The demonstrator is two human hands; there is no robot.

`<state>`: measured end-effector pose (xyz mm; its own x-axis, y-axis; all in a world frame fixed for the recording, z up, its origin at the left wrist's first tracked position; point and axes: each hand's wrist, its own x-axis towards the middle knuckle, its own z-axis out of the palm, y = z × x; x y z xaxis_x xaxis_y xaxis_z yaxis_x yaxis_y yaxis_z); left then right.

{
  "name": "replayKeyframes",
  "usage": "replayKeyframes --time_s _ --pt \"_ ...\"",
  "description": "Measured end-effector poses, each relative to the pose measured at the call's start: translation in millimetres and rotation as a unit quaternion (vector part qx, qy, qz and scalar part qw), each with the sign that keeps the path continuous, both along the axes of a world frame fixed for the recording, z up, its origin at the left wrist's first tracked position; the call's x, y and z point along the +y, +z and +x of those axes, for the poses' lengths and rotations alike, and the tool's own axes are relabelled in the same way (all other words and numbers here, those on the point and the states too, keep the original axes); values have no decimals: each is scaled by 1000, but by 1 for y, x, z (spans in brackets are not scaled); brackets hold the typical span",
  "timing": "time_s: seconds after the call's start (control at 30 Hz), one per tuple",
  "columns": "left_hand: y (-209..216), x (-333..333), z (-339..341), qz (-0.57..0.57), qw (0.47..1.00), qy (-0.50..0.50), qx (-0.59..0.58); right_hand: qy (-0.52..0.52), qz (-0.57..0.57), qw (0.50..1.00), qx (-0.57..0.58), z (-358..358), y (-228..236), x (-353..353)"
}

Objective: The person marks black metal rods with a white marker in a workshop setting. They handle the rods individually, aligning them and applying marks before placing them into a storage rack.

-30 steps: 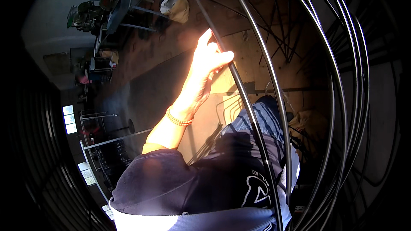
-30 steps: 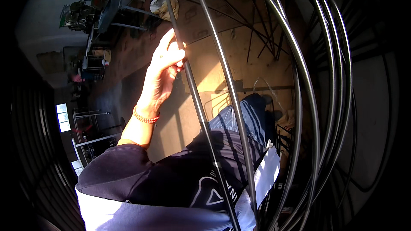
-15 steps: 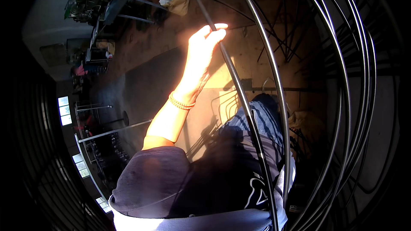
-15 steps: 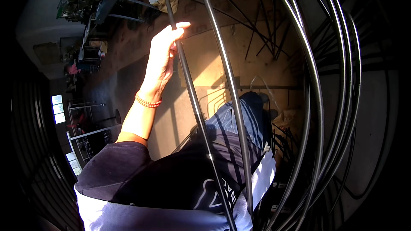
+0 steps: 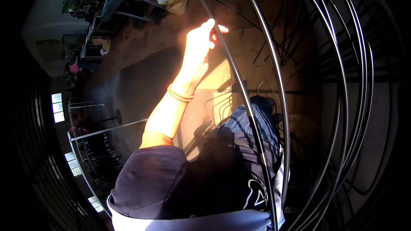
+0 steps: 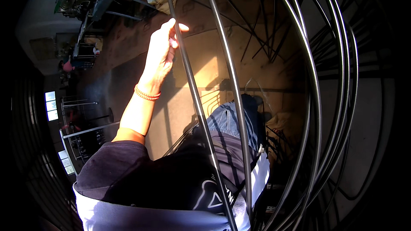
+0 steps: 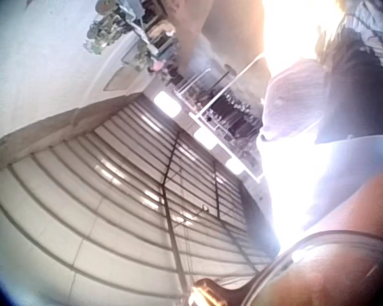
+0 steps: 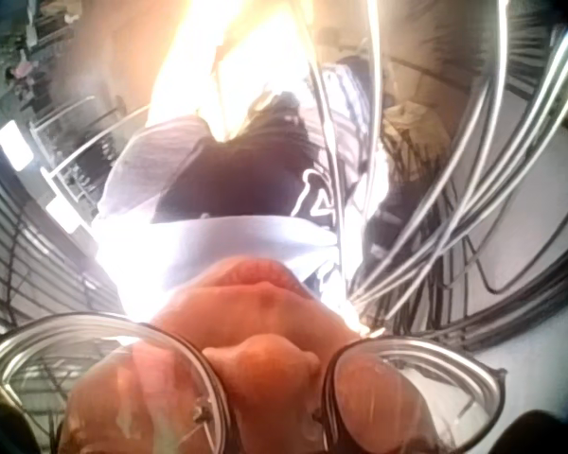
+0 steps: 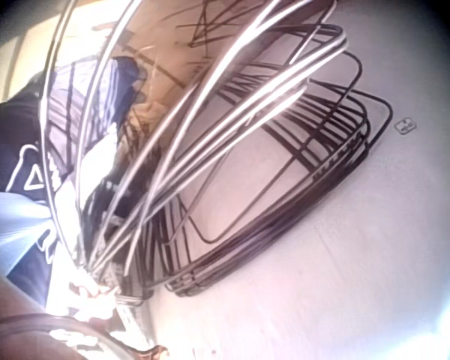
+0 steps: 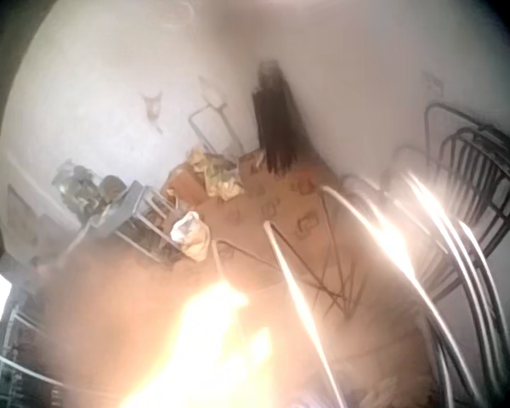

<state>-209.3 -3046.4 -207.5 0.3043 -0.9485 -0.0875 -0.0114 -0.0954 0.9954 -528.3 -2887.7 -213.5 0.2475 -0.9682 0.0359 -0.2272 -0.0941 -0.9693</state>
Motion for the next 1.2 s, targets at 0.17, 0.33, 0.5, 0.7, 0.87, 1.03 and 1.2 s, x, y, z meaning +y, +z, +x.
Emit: replayKeyframes --time_s 0.17,0.33,0.5,0.7,0.87,1.03,1.2 --pt "2 2 0 -23 999 -22 29 -1 -4 1000 17 -2 10 9" --pt "5 2 -4 9 998 -28 48 -11 6 1000 28 -24 23 39" --pt "5 10 -1 39 989 -19 139 -18 3 999 31 -52 57 81" --pt "-3 14 -9 68 964 -113 231 -46 -7 999 7 -76 85 122" --pt "0 20 -4 50 958 -142 246 -66 -34 997 -11 -96 95 160" --pt "-8 5 19 87 937 -182 287 -115 -51 992 -1 -92 116 192" --pt "2 17 -11 81 885 -303 343 -222 -86 971 3 -62 121 198"
